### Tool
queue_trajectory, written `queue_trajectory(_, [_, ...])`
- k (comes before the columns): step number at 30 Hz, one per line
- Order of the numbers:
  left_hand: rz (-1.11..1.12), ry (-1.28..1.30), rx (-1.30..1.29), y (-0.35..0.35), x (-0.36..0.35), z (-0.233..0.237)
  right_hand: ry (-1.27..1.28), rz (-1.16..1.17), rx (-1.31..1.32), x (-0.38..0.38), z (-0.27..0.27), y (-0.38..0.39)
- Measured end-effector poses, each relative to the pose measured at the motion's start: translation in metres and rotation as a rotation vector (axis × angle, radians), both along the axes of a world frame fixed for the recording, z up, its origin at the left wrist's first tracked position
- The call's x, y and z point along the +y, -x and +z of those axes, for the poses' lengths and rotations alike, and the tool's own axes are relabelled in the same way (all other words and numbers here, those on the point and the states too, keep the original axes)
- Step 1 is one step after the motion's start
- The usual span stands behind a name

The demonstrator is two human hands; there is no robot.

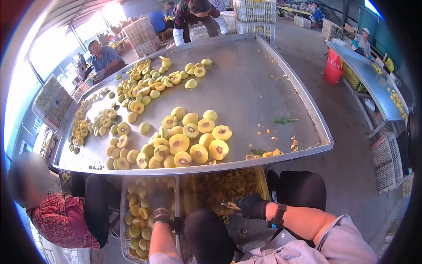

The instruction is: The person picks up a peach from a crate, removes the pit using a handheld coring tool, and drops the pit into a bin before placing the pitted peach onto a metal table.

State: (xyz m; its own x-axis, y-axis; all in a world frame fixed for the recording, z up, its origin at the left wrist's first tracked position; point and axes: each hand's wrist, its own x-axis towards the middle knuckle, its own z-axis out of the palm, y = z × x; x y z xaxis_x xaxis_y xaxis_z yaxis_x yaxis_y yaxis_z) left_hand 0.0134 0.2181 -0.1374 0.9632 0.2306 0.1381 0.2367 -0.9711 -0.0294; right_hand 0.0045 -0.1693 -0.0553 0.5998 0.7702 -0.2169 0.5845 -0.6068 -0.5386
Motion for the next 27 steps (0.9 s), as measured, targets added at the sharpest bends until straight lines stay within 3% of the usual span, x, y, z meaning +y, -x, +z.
queue_trajectory(2, [-0.074, 0.033, -0.039, -0.003, 0.005, -0.007, 0.015, -0.019, 0.053, -0.001, -0.009, 0.001])
queue_trajectory(4, [0.001, 0.395, -0.152, 0.002, 0.024, -0.015, 0.045, -0.023, 0.095, 0.003, 0.007, -0.002])
queue_trajectory(6, [0.233, 1.053, -0.288, 0.01, 0.049, -0.018, 0.09, -0.037, 0.124, 0.004, 0.037, -0.003])
queue_trajectory(8, [0.274, 0.176, -0.114, 0.018, 0.068, -0.01, 0.031, -0.046, 0.107, 0.002, 0.041, -0.001])
queue_trajectory(10, [0.302, -0.109, -0.3, 0.022, 0.071, -0.002, -0.065, -0.074, 0.087, -0.001, 0.042, 0.001])
queue_trajectory(12, [0.32, 0.211, -0.85, 0.008, 0.029, 0.059, -0.197, -0.129, 0.064, -0.004, 0.043, 0.003])
queue_trajectory(15, [-0.007, 0.356, -0.971, -0.027, -0.031, 0.132, -0.336, -0.168, -0.022, -0.007, 0.038, 0.005])
queue_trajectory(16, [-0.014, 0.649, -0.854, -0.037, -0.058, 0.155, -0.36, -0.183, -0.034, -0.008, 0.037, 0.005])
queue_trajectory(18, [-0.168, 0.662, -0.706, -0.064, -0.098, 0.177, -0.362, -0.227, 0.056, -0.011, 0.041, 0.003])
queue_trajectory(20, [-0.312, 0.542, -0.51, -0.094, -0.118, 0.18, -0.403, -0.303, 0.258, -0.014, 0.046, 0.001])
queue_trajectory(23, [-0.328, 0.333, -0.186, -0.133, -0.138, 0.176, -0.39, -0.278, 0.066, -0.022, 0.043, 0.001])
queue_trajectory(27, [-0.314, 0.055, 0.292, -0.181, -0.144, 0.166, -0.479, -0.348, 0.137, -0.029, 0.046, -0.008])
